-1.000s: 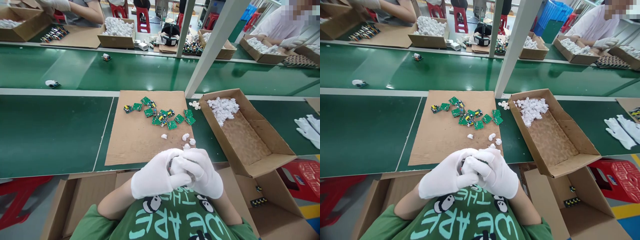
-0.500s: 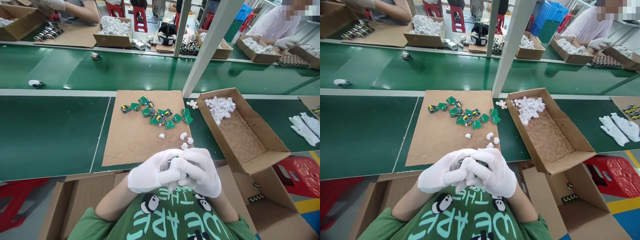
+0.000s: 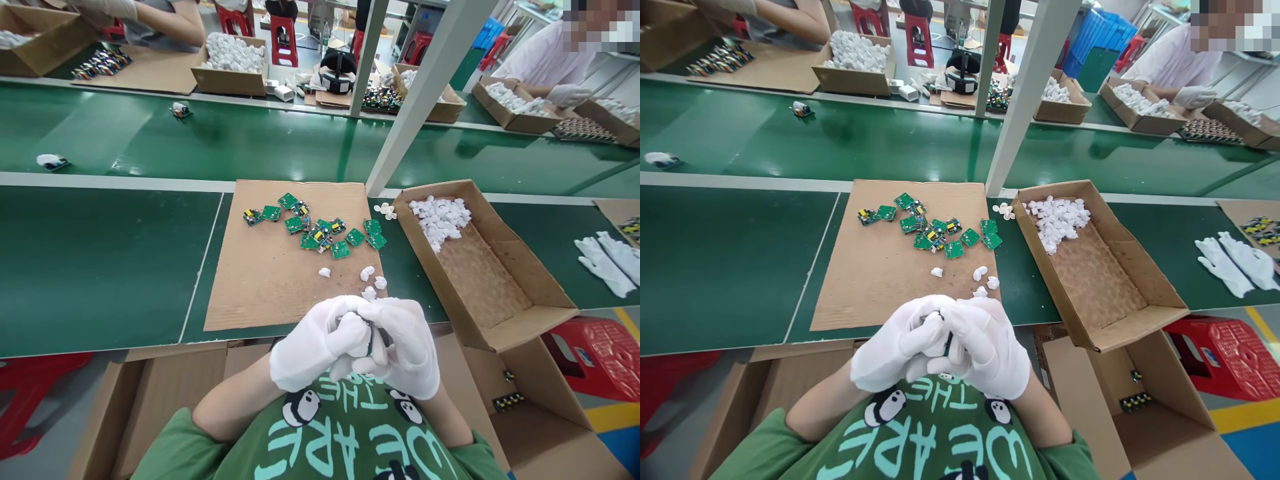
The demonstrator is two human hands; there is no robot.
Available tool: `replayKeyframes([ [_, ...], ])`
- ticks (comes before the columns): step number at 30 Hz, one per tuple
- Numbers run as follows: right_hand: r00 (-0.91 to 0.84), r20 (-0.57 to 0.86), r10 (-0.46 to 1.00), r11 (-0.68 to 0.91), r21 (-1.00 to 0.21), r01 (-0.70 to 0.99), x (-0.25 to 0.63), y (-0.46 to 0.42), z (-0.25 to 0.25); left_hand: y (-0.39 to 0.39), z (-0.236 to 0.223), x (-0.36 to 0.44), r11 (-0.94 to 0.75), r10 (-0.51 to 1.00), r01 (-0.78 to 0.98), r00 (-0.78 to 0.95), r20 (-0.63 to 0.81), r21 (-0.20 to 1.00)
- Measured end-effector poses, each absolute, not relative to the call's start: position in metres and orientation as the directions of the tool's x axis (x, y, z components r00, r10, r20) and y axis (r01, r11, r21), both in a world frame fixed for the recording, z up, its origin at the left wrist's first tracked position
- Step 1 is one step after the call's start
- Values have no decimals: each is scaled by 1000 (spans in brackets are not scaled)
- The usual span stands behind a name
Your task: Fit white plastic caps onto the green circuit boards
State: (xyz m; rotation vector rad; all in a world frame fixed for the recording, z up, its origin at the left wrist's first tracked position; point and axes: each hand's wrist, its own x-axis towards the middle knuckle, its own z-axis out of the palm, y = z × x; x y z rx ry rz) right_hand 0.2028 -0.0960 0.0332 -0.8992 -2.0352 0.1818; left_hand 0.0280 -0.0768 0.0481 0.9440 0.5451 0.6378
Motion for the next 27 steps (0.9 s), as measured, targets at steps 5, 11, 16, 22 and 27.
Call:
replayKeyframes([
  [5,-360,751,554,776,-309,549,203,-96,37,-75,52,30,421,695,-272,710,-115,866],
  [11,-394,737,548,779,-278,563,204,-95,36,-70,64,27,409,639,-154,752,-161,900],
  [16,-460,626,630,756,-356,549,205,-93,34,-66,64,20,393,604,-100,777,-175,914],
  [22,-444,657,609,753,-305,583,204,-90,30,-63,58,19,444,585,-56,775,-242,894],
  [27,-403,651,643,753,-441,489,205,-85,25,-60,59,17,676,539,-267,814,-214,687],
])
